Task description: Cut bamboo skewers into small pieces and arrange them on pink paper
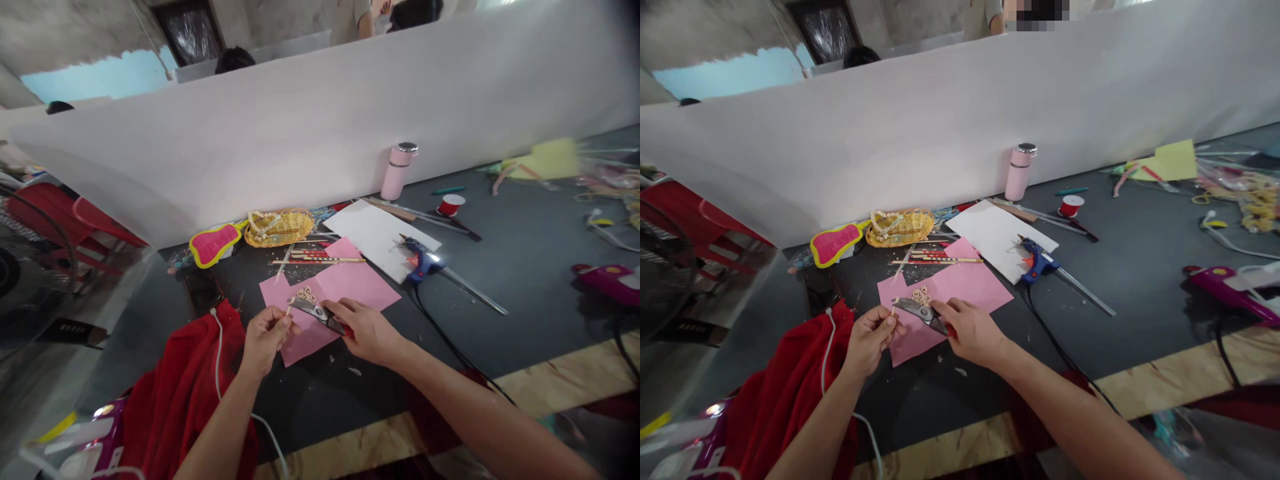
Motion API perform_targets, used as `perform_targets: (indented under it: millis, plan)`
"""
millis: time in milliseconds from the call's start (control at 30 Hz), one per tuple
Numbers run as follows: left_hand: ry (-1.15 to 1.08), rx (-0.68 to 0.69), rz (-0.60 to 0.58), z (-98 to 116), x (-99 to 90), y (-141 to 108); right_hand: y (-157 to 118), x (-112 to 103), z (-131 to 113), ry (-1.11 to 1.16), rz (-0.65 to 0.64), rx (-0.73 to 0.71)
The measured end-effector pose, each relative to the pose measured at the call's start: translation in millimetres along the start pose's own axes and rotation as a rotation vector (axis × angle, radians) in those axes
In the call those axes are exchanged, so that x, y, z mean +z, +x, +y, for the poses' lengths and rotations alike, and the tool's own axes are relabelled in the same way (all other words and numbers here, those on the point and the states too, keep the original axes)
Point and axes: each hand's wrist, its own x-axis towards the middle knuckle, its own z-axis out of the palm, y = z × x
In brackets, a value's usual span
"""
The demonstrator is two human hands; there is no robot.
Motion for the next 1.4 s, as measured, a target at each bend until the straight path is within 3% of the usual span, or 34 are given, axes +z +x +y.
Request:
perform_targets:
  millis: [433,633,867,1067,1267,1400]
  plan:
    - [-0.028,0.004,0.032,4.4,3.4,-1.9,-0.2,0.4,-6.9,-0.054,-0.021,0.055]
    - [-0.200,-0.149,-0.166,12.4,0.2,-2.9,0.9,-1.7,-2.2,0.005,0.013,-0.052]
    - [-0.244,-0.157,-0.182,11.9,0.8,-1.8,-0.9,-0.1,-4.2,0.056,-0.024,-0.025]
    - [-0.201,-0.144,-0.138,11.3,4.0,-2.0,-2.2,0.9,-8.5,-0.054,-0.027,0.045]
    - [0.107,0.030,0.055,7.2,10.7,-1.4,1.1,3.2,-8.3,-0.081,-0.017,0.097]
    - [0.166,0.064,0.062,4.6,10.8,-1.9,1.4,1.7,-4.8,-0.076,-0.014,0.088]
